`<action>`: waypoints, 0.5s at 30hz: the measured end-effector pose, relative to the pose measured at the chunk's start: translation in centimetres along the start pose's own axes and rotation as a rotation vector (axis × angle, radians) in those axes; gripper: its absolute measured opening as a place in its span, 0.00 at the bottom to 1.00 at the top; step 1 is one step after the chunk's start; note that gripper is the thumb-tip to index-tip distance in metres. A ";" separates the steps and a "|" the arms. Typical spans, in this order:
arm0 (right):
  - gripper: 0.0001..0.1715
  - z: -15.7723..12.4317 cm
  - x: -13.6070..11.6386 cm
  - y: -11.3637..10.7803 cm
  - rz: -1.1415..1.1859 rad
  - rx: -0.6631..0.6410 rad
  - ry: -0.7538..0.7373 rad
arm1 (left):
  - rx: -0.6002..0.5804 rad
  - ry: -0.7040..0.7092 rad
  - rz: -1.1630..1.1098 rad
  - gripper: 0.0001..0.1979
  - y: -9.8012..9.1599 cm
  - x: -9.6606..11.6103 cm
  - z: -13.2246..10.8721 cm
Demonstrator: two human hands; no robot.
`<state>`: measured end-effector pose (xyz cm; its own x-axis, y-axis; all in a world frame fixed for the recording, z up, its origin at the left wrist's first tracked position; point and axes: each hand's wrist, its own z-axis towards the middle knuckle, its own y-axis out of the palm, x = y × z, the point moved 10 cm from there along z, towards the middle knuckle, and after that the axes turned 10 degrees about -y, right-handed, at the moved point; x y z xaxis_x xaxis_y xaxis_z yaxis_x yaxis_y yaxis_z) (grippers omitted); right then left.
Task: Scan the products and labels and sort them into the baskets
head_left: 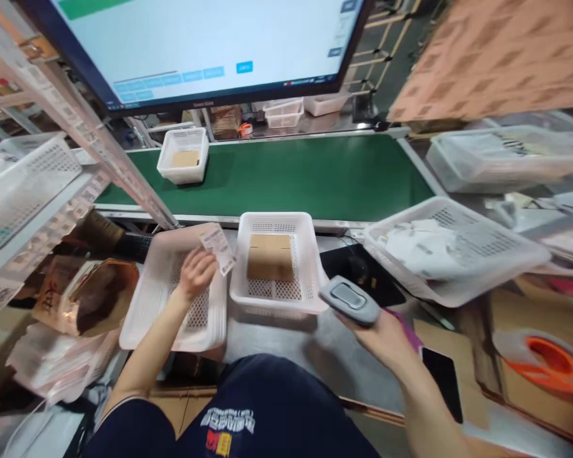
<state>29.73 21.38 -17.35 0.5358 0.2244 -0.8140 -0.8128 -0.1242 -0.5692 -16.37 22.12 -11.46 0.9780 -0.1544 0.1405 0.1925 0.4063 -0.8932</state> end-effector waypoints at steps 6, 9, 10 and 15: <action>0.28 5.7 -11.0 3.6 0.170 -0.179 -0.195 | 0.317 0.705 -0.101 0.09 1.8 15.7 -0.9; 0.29 6.0 -8.8 3.0 0.110 -0.149 -0.112 | 0.006 0.674 -0.027 0.09 6.1 18.7 -0.2; 0.29 5.5 -7.5 2.7 0.082 -0.151 -0.076 | -0.122 0.627 -0.011 0.08 7.4 18.7 0.0; 0.33 0.3 1.2 0.1 0.062 -0.102 0.098 | -0.368 -0.073 -0.175 0.09 7.1 8.7 2.0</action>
<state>30.27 21.92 -18.35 0.5088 0.1185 -0.8527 -0.8203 -0.2340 -0.5219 -6.32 25.49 -15.71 0.9387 -0.1225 0.3224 0.3280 0.0284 -0.9443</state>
